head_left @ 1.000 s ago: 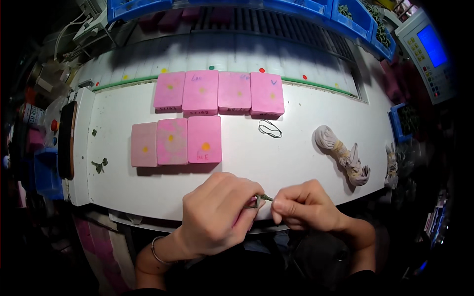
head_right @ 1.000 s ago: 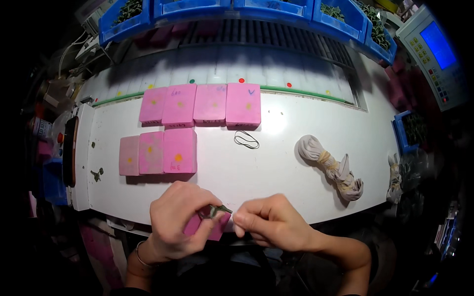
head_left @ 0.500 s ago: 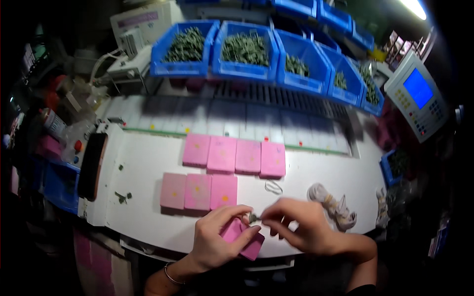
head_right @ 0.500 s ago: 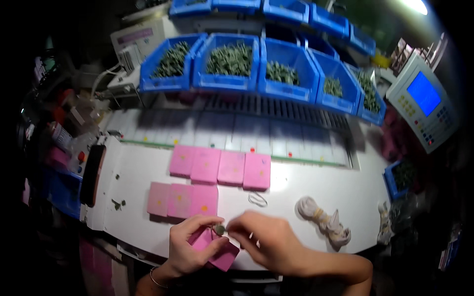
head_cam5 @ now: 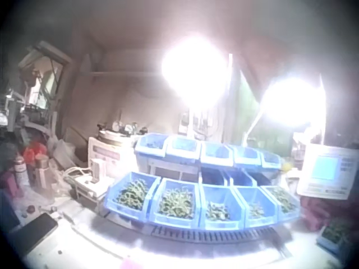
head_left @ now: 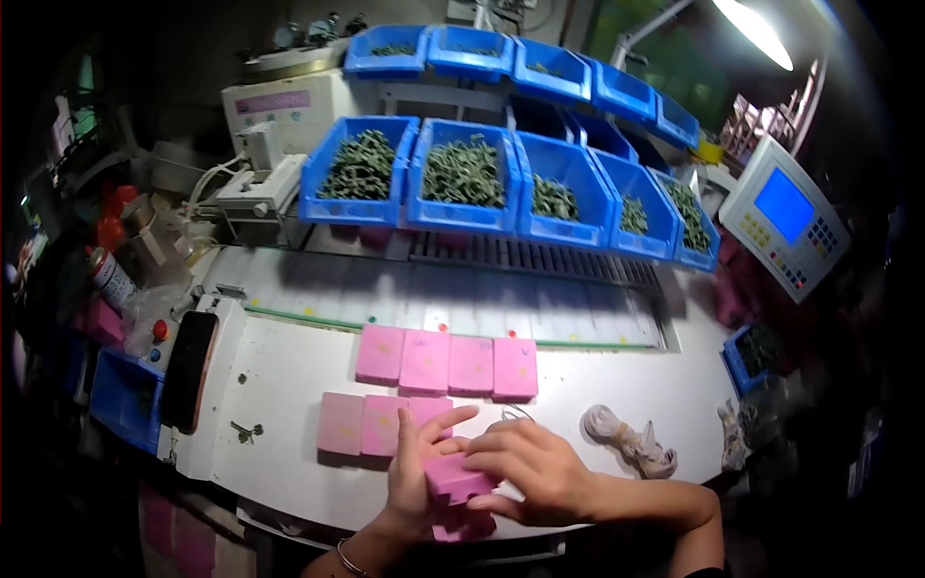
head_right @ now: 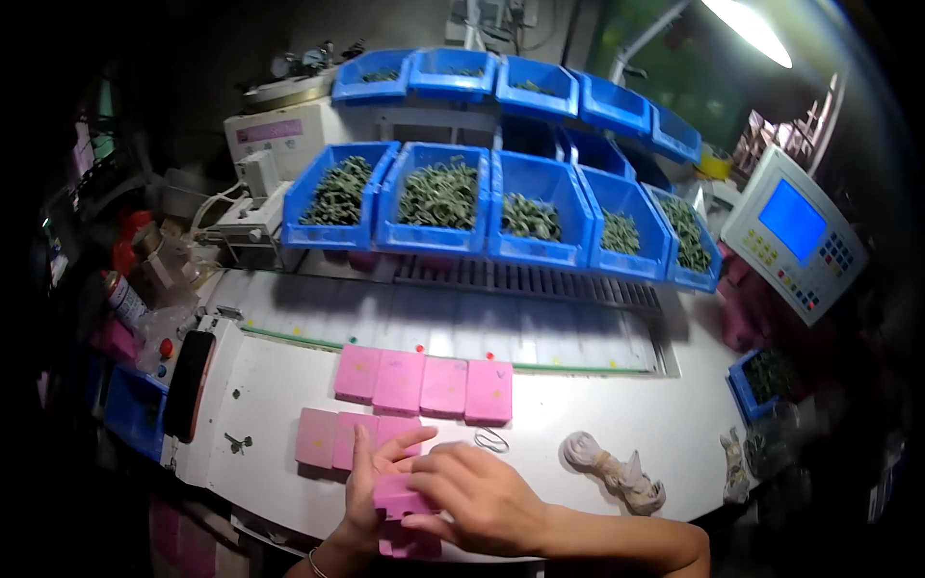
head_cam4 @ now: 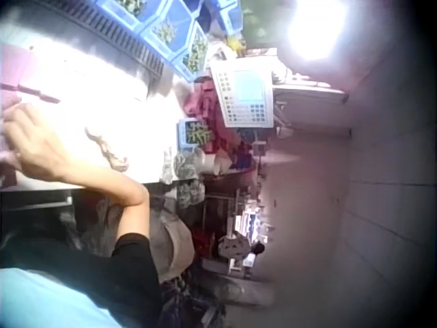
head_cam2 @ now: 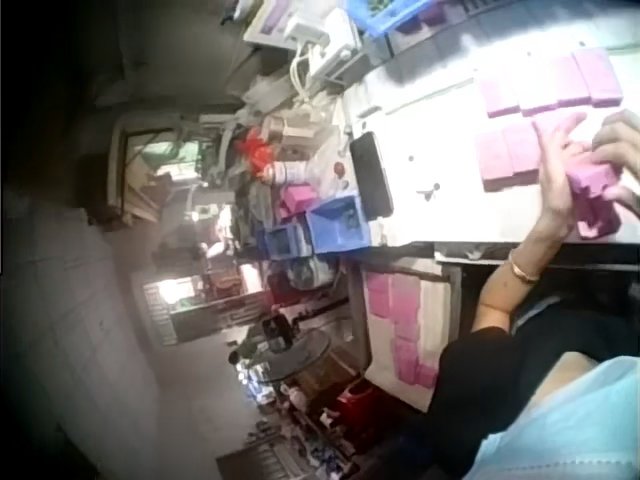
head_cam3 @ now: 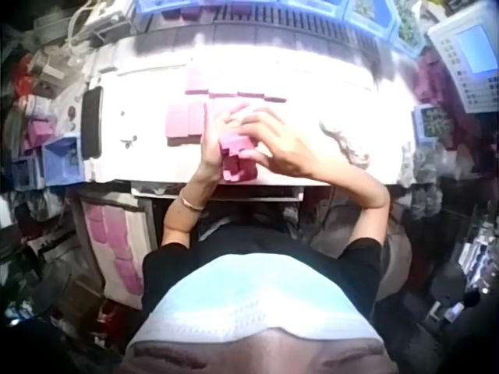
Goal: The person opens a pink rubber mold, removes cast wax patterns, wipes the interior with a cloth, reassembles the mold pieces, and secures them with a rubber band.
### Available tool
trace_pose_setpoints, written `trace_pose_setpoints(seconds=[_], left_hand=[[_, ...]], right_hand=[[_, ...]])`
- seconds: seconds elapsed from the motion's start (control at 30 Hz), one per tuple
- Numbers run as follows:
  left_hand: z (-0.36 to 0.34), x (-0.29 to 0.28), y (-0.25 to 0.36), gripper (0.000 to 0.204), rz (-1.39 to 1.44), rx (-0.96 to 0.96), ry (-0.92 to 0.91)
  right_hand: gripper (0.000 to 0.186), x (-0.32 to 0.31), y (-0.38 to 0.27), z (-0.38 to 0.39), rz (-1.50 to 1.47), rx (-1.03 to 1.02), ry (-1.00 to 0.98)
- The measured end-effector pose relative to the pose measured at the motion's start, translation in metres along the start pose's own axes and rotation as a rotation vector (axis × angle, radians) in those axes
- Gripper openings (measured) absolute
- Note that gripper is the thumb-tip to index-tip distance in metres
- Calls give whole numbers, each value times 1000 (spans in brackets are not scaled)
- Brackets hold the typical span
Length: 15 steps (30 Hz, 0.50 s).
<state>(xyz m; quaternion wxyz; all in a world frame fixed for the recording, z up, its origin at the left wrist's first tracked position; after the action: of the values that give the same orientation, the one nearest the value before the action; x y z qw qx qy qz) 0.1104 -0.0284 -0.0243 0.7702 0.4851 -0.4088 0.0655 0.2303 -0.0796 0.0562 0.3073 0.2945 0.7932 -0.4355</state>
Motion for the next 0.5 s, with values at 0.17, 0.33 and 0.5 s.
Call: trace_pose_setpoints(seconds=[0.17,0.33,0.5], left_hand=[[14,44,-3,101,-384,181,-433],[13,62,-18,83,-181,100,-586],[1,50,-31,55,-170,-77,-443]], right_hand=[[26,-15,39,23,-611,399,-131],[41,4,51,56,-1177,915,-218],[36,-26,70,84,150,770,60]])
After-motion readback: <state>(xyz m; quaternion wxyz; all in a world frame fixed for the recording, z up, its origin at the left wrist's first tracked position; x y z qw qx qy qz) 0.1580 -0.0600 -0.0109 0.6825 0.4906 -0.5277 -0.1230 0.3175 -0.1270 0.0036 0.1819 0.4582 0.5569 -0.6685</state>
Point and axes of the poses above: each hand's wrist, its own z-axis away from the middle knuckle, its own x-axis out of the palm, y = z × x, the point moved 3 cm from there along -z, towards the middle knuckle, and after that the axes turned 13 degrees about x, right-handed, at the moved point
